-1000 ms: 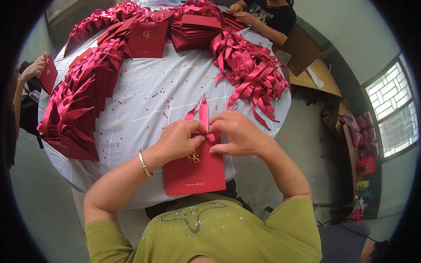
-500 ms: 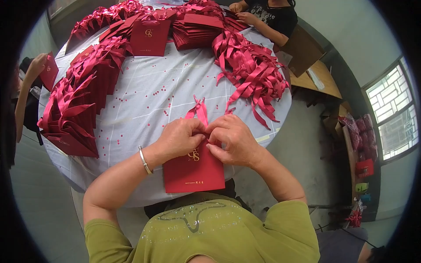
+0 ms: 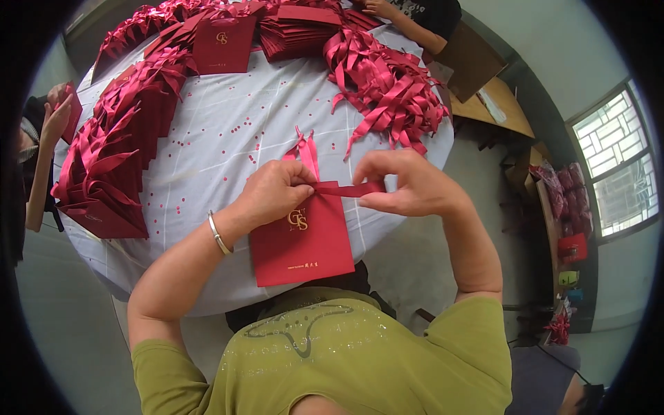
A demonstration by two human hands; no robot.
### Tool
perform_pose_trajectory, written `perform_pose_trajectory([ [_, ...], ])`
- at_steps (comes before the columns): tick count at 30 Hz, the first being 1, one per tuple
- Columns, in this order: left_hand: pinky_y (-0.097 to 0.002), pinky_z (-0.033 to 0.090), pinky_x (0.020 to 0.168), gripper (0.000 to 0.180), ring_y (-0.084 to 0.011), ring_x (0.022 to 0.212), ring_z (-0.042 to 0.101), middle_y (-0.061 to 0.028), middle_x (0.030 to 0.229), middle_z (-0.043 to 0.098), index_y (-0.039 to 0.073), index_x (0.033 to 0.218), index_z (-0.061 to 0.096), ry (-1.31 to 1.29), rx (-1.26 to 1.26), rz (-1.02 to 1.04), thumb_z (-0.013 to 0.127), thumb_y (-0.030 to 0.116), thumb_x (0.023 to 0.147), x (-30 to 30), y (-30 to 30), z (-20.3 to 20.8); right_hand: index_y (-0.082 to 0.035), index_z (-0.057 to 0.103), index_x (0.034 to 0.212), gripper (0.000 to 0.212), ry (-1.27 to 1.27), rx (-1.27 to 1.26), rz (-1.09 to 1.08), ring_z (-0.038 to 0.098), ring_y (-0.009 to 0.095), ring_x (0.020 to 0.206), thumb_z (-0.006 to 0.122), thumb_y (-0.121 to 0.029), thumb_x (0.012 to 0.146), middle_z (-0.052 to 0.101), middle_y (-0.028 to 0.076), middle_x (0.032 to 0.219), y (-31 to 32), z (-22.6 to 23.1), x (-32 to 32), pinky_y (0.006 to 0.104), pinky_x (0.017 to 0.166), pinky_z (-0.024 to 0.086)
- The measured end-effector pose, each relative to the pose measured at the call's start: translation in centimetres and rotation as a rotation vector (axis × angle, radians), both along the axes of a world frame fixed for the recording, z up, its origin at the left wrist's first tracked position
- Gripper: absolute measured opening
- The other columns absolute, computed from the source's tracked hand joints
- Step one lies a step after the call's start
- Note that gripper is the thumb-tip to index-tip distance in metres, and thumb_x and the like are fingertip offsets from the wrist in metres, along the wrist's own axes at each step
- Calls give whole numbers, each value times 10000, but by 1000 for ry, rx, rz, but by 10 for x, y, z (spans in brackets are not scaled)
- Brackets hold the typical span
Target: The person attaches ribbon handles to small gift bags by inserting ribbon strips into the slots of each bag by hand.
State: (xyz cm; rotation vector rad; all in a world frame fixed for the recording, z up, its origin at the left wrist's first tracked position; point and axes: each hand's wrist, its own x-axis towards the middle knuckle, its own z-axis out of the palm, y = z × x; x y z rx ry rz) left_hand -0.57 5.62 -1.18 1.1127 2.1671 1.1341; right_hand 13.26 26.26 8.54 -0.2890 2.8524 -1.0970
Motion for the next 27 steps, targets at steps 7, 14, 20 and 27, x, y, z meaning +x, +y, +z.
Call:
perform_pose_trajectory([
  [7,-320,530,669,155,-173,733,711,-71,837,750,76,973,730,1,1,24,692,153,844,1,-2,0,0,635,998,260,100,-801,164,607,164,831,771,-23,777,633,67,914,16,-7,20,287,728,480],
  [14,-304,518,631,154,-149,681,688,-77,775,728,50,981,728,-19,69,24,667,110,853,2,-3,0,38,579,1276,444,399,-1030,0,562,148,776,717,-113,882,627,85,939,-1,-30,11,298,702,451],
  [20,-276,525,669,211,-110,713,659,-77,794,709,11,1038,718,-97,102,-25,601,15,864,-4,-3,-9,35,588,1275,322,555,-1146,-143,608,139,921,548,-166,1027,641,55,1037,-8,-32,-13,309,850,505],
  [27,-271,528,695,222,-104,785,659,-78,905,716,27,1056,718,-157,125,-99,667,26,840,-4,-5,-8,33,549,1310,353,569,-1105,-69,632,154,999,610,-42,971,656,91,1040,-3,-22,-43,263,905,503],
])
